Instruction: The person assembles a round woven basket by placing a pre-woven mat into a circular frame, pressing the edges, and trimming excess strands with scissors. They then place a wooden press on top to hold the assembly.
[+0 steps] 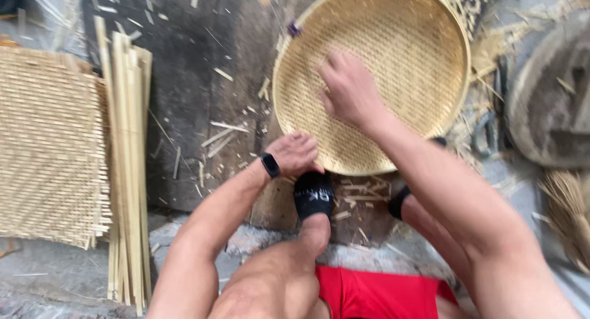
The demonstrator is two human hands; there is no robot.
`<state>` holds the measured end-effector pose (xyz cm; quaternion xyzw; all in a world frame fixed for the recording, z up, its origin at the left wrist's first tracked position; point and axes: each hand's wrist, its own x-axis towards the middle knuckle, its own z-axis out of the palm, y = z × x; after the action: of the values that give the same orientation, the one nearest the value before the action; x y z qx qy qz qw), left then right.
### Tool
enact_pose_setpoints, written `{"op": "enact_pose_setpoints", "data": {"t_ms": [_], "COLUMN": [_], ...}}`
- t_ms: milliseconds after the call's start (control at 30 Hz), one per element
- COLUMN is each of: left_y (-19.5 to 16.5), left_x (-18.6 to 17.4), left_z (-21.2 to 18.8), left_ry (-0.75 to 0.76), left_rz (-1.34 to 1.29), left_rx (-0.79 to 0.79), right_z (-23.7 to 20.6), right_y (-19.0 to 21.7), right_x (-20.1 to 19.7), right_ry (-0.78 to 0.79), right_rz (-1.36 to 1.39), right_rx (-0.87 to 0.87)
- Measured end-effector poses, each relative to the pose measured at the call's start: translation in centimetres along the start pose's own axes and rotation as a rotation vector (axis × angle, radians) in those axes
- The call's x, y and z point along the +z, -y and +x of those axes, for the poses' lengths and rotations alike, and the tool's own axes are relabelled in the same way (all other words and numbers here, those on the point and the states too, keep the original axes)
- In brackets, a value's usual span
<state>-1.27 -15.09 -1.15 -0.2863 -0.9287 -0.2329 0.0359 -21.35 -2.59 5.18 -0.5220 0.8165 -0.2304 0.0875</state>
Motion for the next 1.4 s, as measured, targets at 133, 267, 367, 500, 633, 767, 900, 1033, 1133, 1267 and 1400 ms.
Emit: {"op": "enact_pose_setpoints", "data": {"t_ms": [133, 267, 367, 500, 633, 767, 900, 1033, 1133, 1267, 1400], "left_y": [-0.9, -2.3, -3.4, -4.1, -4.0, -3.6, -4.0, -5.9, -6.5, -4.2, -1.9], "left_x": [0.0, 0.1, 0.1, 0.2, 0.3, 0.4, 1.2, 3.1, 3.6, 2.2, 1.6], "left_z": [-0.4, -1.0, -1.3, -1.2, -1.0, -1.2, -1.1, -0.3, -0.4, -1.9, -2.1], "left_ry": [0.037, -0.029, -0.070, -0.098, -0.004, 0.034, 0.026, -0.004, -0.088, 0.012, 0.128], "left_rz": [0.009, 0.025, 0.029, 0.054, 0.032, 0.022, 0.033, 0.019, 0.015, 0.063, 0.181], "left_rx": [-0.013, 0.005, -0.013, -0.053, -0.092, -0.079, -0.072, -0.147, -0.128, -0.027, -0.038], "right_z": [-14.7, -20.9, -21.7, -21.7, -21.2, -20.8, -20.7, -20.3, -20.0, -19.9, -19.3], "right_y": [4.9, 6.0, 5.7, 5.3, 4.5, 4.3, 6.0, 7.8, 7.6, 6.5, 6.7], "right_x": [0.2, 2.4, 3.2, 3.2, 3.2, 2.5, 1.8, 2.7, 3.9, 5.4, 7.0], "right_ry": [0.340, 0.092, 0.025, 0.073, 0.147, 0.149, 0.115, -0.073, -0.007, -0.022, -0.009], "right_rz": [0.369, 0.349, 0.316, 0.391, 0.451, 0.460, 0.386, 0.235, 0.082, 0.031, -0.064], "right_rx": [0.278, 0.303, 0.226, 0.315, 0.389, 0.386, 0.340, 0.115, 0.076, 0.040, 0.021]}}
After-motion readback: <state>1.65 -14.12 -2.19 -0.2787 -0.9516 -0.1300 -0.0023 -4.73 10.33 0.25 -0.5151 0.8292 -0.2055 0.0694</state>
